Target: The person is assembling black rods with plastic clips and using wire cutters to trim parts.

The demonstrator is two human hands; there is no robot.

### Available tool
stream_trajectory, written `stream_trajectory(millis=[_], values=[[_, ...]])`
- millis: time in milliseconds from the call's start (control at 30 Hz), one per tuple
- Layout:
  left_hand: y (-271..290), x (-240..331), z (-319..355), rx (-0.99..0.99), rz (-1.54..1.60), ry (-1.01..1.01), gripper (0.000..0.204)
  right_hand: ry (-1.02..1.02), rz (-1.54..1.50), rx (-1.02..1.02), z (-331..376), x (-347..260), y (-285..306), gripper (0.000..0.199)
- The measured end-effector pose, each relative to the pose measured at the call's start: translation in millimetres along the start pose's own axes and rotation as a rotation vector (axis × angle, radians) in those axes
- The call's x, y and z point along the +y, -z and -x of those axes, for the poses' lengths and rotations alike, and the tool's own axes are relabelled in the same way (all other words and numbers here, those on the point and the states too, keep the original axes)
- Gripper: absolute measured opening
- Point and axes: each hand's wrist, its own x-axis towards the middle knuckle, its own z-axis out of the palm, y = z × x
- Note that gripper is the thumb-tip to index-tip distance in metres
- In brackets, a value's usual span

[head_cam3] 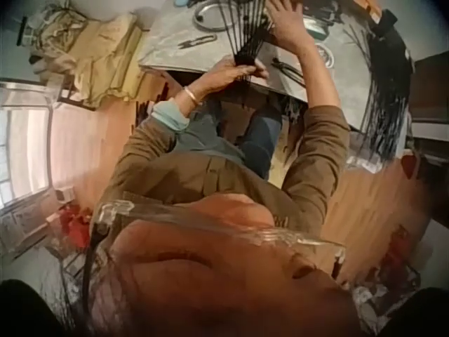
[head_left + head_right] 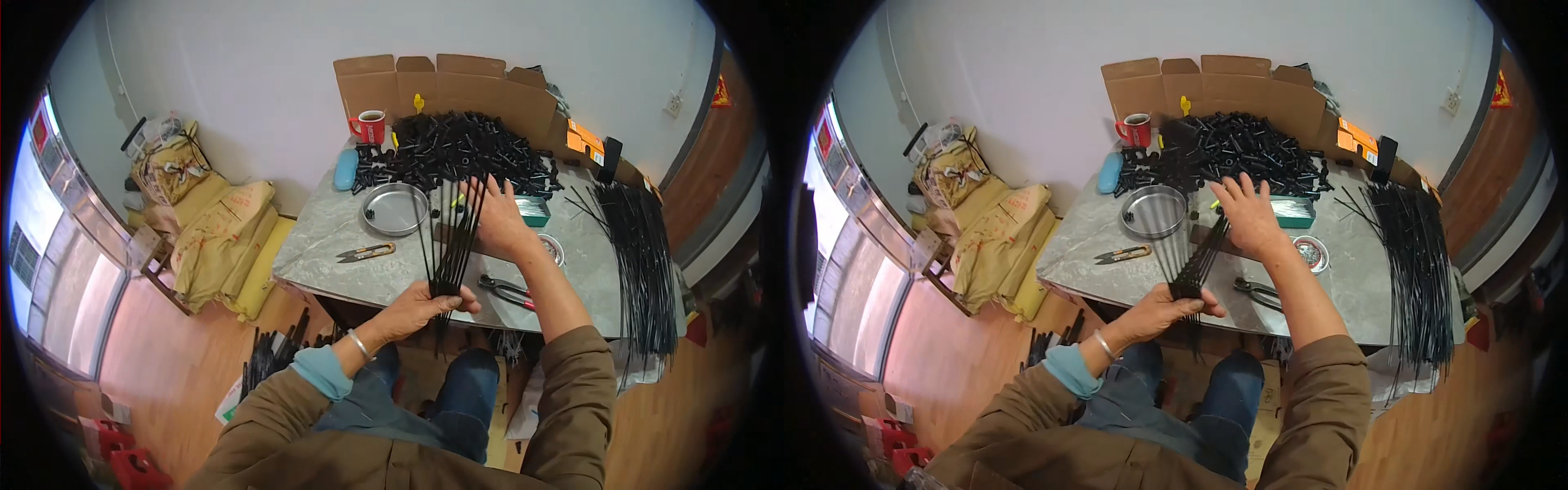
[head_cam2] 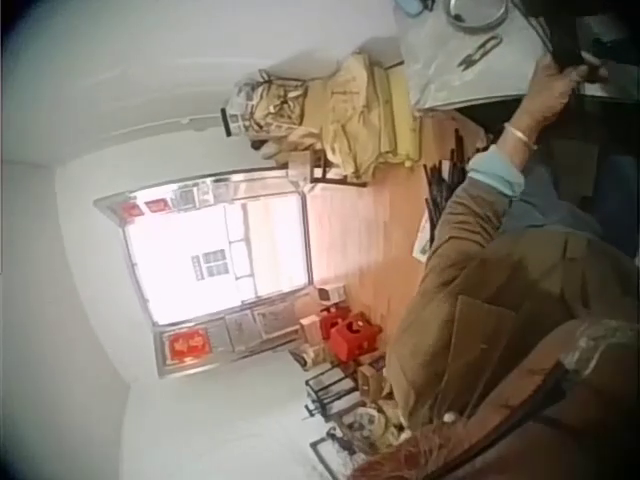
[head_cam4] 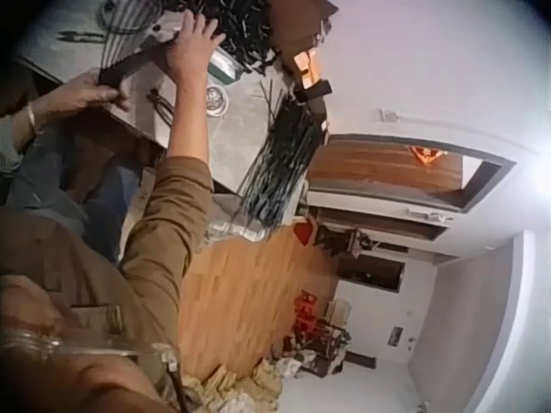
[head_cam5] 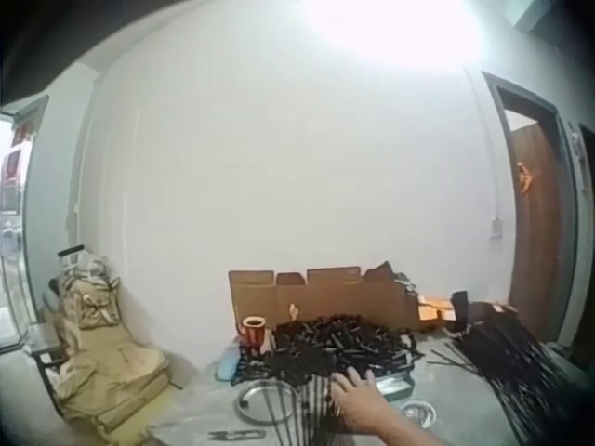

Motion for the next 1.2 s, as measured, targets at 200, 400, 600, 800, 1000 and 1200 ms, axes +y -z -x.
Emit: stream_trajectory(millis=[200,400,600,800,1000,1200], values=[[19.5,-43.1,-3.2,-0.068,0.236,0.165,0.028,-0.177,-1.8,-0.553,20.1,16.2,63.9,0.068],[10.6,-30.7,-6.1,0.024,0.18,0.318,0.042,-0.541,-2.076,-0.252,6.1,-39.7,66.3,0.029],[-5.3,-13.9,5.4,0.6,-0.897,-0.34,0.088,-0.428,-2.019,-0.256,19.8,-57.3,78.0,0.019],[39.0,-9.4,-18.0,-0.127,-1.503,-0.369,0.111,-0.285,-1.729,-0.26,42.5,-81.7,79.2,0.013],[47.1,51.6,-0.6,-0.011,-0.345,-0.3,0.083,-0.293,-1.697,-0.277,46.3,-84.4,80.9,0.015],[-6.9,79.0,-27.1,0.042,-0.413,-0.345,0.022,-0.318,-1.607,-0.241,54.8,-70.6,66.8,0.03]])
